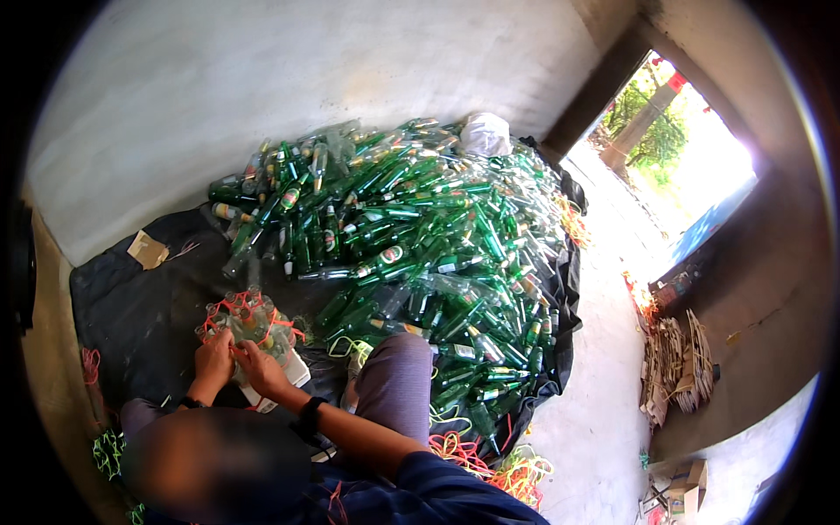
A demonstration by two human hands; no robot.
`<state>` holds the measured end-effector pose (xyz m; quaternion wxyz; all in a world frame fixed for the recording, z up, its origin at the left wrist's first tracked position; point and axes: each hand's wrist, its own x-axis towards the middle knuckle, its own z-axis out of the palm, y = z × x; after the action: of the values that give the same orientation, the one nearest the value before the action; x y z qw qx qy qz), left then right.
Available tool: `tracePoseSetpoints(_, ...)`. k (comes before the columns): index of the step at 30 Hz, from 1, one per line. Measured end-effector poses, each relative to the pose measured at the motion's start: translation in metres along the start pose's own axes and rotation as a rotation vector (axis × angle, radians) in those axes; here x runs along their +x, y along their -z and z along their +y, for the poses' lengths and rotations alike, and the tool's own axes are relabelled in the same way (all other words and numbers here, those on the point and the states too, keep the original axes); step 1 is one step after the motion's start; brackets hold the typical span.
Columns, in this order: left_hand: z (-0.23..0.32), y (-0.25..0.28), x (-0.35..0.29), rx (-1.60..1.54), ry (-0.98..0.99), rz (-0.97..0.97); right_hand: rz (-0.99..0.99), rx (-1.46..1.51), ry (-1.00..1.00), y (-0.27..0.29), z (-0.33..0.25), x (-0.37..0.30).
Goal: The person sits on a tarp and bundles green glass bottles into a cardboard frame using red string. They wrap the string around the bottles and tie knots to secure the bundle.
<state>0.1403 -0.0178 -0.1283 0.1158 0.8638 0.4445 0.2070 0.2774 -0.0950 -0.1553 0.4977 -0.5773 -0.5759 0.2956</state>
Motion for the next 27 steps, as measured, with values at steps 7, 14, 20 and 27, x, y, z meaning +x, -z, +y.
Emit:
tracePoseSetpoints(7, 0.003, -0.002, 0.007, -0.014, 0.037, -0.040, -0.161, 0.337, -0.107, 0.008, 0.029, 0.007)
tracePoseSetpoints(14, -0.004, -0.009, 0.006, 0.043, 0.042, -0.041, -0.070, 0.125, -0.118, 0.003, 0.022, 0.006)
tracePoseSetpoints(20, -0.009, -0.014, 0.005, 0.072, 0.072, -0.112, -0.075, 0.000, -0.222, 0.010, 0.011, 0.006)
tracePoseSetpoints(27, -0.005, -0.009, 0.008, 0.099, 0.088, -0.176, -0.090, 0.021, -0.366, 0.018, 0.028, 0.010)
